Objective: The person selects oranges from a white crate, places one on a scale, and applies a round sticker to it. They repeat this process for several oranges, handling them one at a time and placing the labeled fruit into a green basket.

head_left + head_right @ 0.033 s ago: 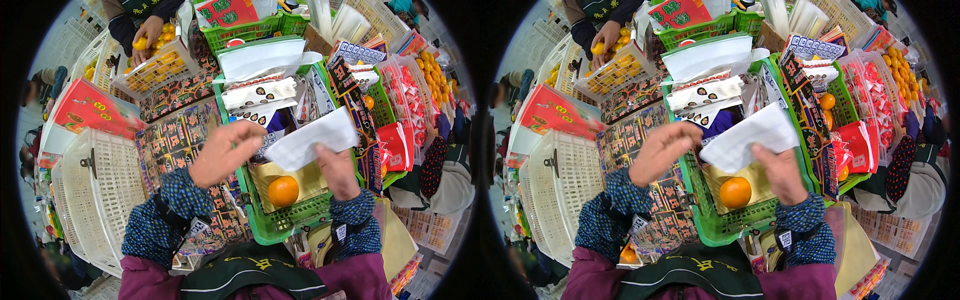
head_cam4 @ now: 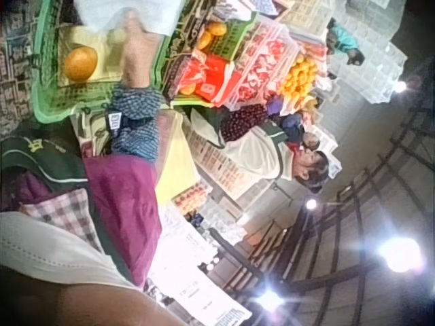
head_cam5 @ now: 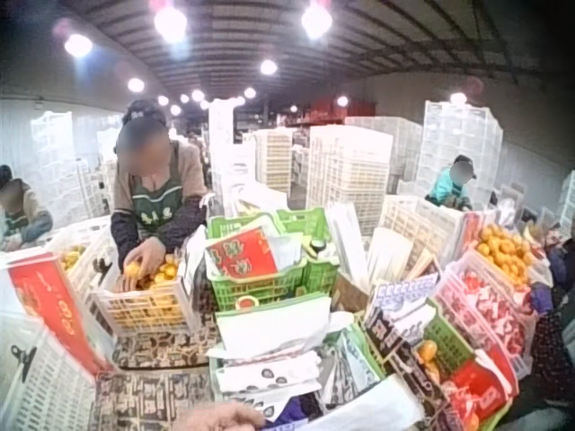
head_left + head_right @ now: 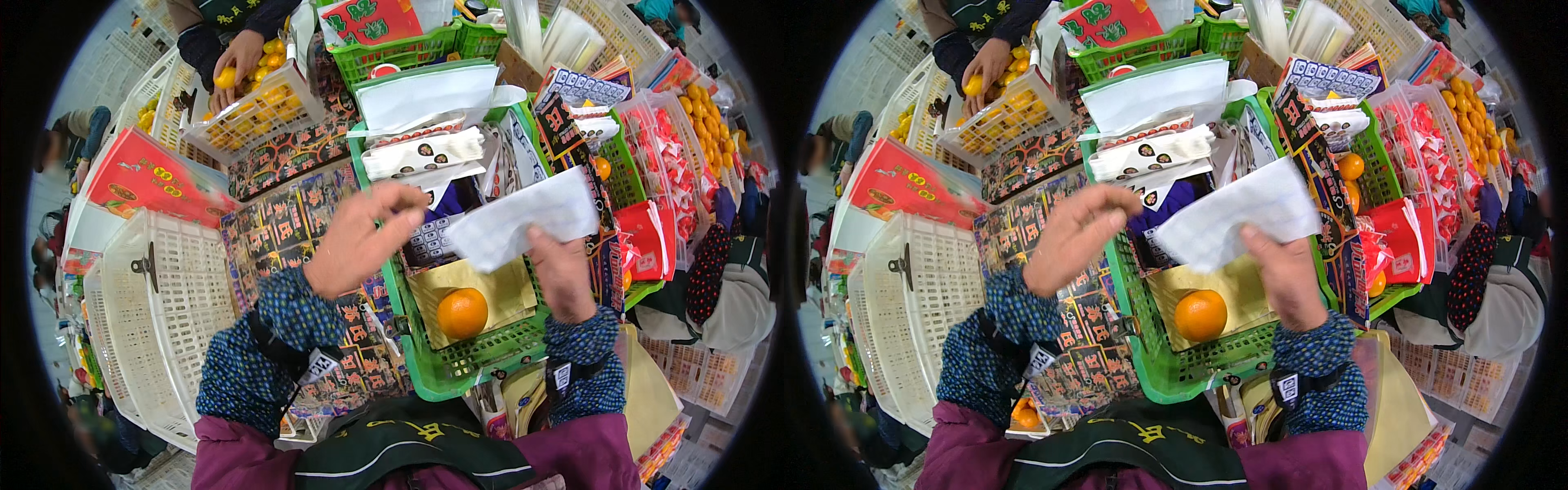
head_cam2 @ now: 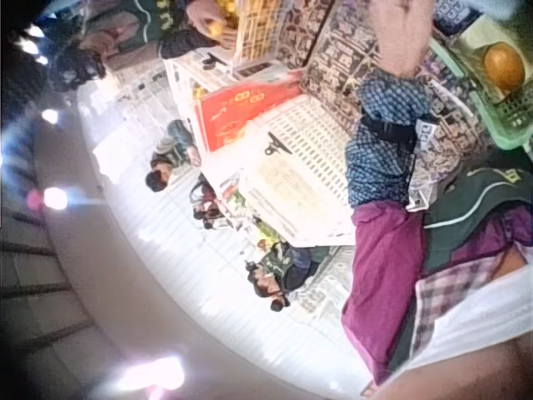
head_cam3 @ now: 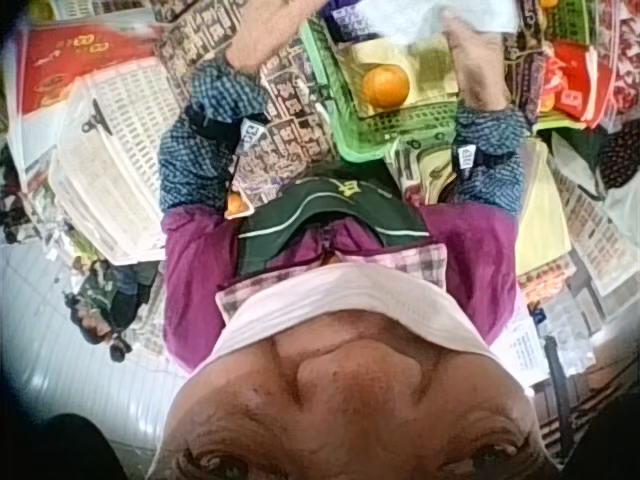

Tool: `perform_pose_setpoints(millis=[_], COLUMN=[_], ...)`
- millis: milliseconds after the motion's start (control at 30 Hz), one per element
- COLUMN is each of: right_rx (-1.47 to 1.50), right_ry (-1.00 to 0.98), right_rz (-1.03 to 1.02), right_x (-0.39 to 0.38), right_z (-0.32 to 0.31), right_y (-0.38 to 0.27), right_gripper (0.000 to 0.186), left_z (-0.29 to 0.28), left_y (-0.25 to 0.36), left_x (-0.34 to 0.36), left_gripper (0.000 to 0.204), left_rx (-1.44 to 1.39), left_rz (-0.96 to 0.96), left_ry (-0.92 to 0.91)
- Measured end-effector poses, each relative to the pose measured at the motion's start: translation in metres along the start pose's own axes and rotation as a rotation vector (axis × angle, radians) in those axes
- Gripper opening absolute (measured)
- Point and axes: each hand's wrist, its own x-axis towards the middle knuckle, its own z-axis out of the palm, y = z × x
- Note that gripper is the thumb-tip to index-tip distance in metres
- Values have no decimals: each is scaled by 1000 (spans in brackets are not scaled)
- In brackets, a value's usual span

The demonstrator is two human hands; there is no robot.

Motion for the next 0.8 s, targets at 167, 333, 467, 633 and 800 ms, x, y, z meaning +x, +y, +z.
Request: perform_pose_setpoints(millis=[167,333,467,633,800], right_rx=[-244,-353,-380,-400,-448], right_ry=[78,-17,-90,-164,-223], right_rz=[-311,-336,-286,-347,-336], right_x=[42,86,119,155,175], right_z=[-12,-7,-3,10,25], right_y=[-40,-53,-48,-32,-24], right_gripper=[45,32,29,23,22], left_z=[-24,-27,-31,-27,-27], left_y=[-17,-48,-64,-69,-68], left_x=[45,82,95,95,100], left_gripper=[38,46,59,67,65], left_rx=[388,569,625,699,725], left_rz=[198,245,163,115,131], left_ry=[50,88,60,75,18])
